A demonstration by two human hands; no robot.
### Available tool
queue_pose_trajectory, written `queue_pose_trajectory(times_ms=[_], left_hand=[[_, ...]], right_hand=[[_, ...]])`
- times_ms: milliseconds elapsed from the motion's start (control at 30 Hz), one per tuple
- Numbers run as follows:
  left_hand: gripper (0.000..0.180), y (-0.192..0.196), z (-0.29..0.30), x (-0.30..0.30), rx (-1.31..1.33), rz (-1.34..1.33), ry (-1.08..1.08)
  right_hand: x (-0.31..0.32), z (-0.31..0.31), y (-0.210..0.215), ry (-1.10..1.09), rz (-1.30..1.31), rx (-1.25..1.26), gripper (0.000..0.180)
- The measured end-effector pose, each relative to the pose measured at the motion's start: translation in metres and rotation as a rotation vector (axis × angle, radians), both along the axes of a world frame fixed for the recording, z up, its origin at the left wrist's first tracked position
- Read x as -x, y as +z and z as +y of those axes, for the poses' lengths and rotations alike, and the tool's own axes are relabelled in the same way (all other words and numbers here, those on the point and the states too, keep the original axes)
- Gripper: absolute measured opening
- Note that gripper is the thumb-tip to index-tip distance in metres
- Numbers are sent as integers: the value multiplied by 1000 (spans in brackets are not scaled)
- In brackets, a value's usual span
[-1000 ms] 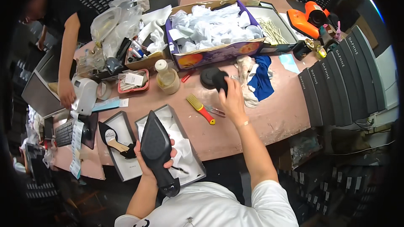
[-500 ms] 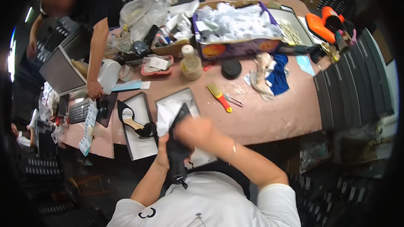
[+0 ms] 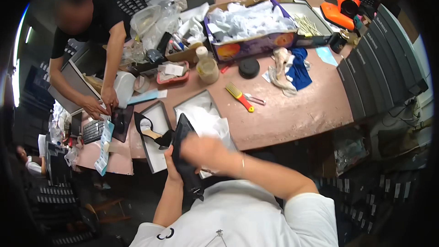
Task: Inspecting, cleaning, and packing women's shoes into boxes for shipment.
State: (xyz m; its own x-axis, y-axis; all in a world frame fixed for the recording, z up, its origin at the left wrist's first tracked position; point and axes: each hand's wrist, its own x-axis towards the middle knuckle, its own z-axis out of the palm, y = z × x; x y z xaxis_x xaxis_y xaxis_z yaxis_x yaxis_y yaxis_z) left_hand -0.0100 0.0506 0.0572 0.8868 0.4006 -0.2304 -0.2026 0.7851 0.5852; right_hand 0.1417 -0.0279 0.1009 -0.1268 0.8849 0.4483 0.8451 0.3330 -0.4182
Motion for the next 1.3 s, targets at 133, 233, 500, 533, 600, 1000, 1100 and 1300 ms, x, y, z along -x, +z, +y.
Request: queue_pose_trajectory(times_ms=[133,233,500,533,600,1000,1100,1300], left_hand=[[71,18,-4,-12,-5,192,216],[67,14,17,-10,118,112,263],[63,-5,21,-22,200,308,386],[59,-17,27,-9,269,96,251],[61,-24,30,-11,206,134,243],[68,-5,51,-38,200,-2,188],[66,-5,65,-42,221,-21,348],[64,17,59,-45,-125,51,689]], right_hand=[[3,14,-7,-79,175,-162,12],[29,-14,-18,253,150,-112,10],[11,-3,-21,262,129,-102,18],[10,6,-19,163,176,-140,17],[16,6,-22,89,315,-120,17],[10,-23,-34,77,609,-41,18],[-21,-48,-49,-116,502,215,24],[15,-34,1,-9,187,-300,31]])
